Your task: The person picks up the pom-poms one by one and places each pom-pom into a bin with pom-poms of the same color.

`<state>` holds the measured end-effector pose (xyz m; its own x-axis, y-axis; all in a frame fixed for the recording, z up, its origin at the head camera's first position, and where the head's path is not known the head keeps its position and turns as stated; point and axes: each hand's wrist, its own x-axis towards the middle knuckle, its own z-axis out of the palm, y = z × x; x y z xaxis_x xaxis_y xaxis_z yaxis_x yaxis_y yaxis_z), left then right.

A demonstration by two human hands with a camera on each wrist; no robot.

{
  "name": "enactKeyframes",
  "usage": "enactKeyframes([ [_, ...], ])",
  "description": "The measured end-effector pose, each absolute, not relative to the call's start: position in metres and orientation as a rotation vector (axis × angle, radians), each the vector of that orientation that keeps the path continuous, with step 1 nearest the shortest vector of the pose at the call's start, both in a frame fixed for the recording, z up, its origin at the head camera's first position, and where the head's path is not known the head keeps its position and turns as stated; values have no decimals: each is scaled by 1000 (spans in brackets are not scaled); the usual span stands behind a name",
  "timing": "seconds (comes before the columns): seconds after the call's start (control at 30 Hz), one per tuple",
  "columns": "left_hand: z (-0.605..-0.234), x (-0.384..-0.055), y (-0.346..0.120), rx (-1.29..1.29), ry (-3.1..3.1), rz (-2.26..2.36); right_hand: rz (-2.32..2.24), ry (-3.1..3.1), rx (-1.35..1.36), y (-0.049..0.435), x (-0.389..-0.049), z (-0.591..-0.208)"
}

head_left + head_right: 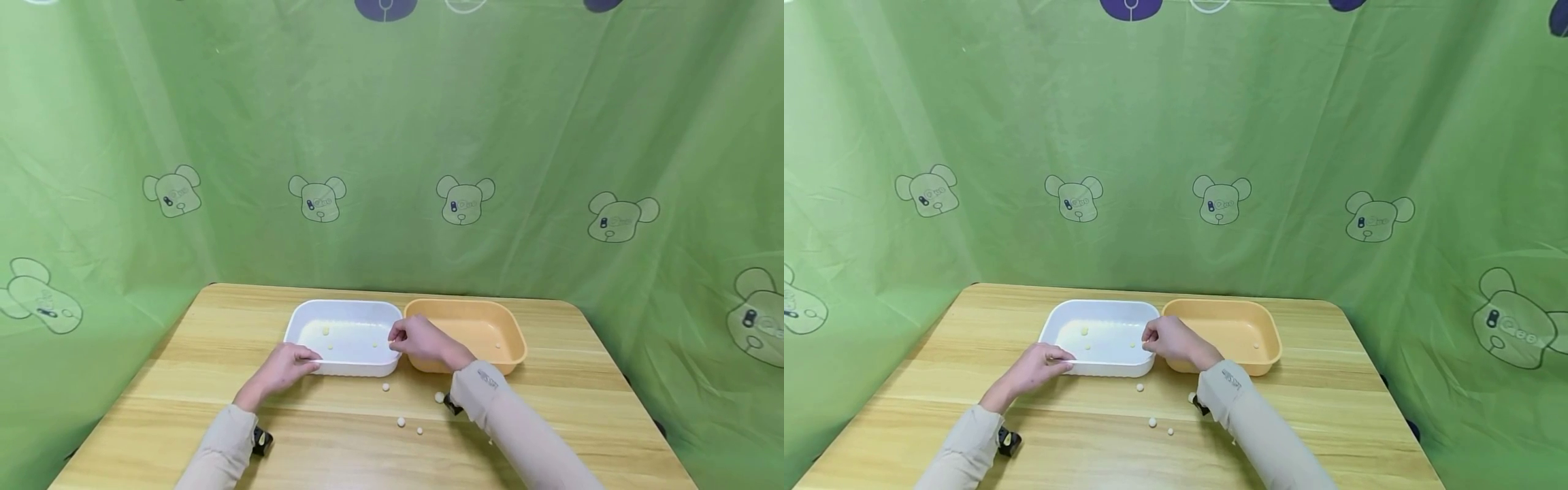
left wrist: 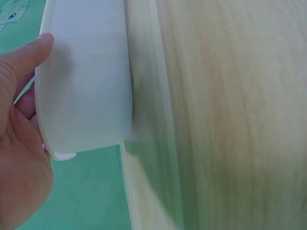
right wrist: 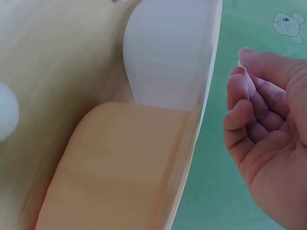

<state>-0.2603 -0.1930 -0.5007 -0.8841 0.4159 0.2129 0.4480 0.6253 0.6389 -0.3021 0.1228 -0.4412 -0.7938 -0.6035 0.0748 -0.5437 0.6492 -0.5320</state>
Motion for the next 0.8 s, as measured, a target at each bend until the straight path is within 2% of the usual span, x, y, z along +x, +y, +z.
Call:
enactKeyframes([
  [0.8, -500, -259, -193, -724, -2798, -1138, -939, 2725, -826, 119, -321, -454],
])
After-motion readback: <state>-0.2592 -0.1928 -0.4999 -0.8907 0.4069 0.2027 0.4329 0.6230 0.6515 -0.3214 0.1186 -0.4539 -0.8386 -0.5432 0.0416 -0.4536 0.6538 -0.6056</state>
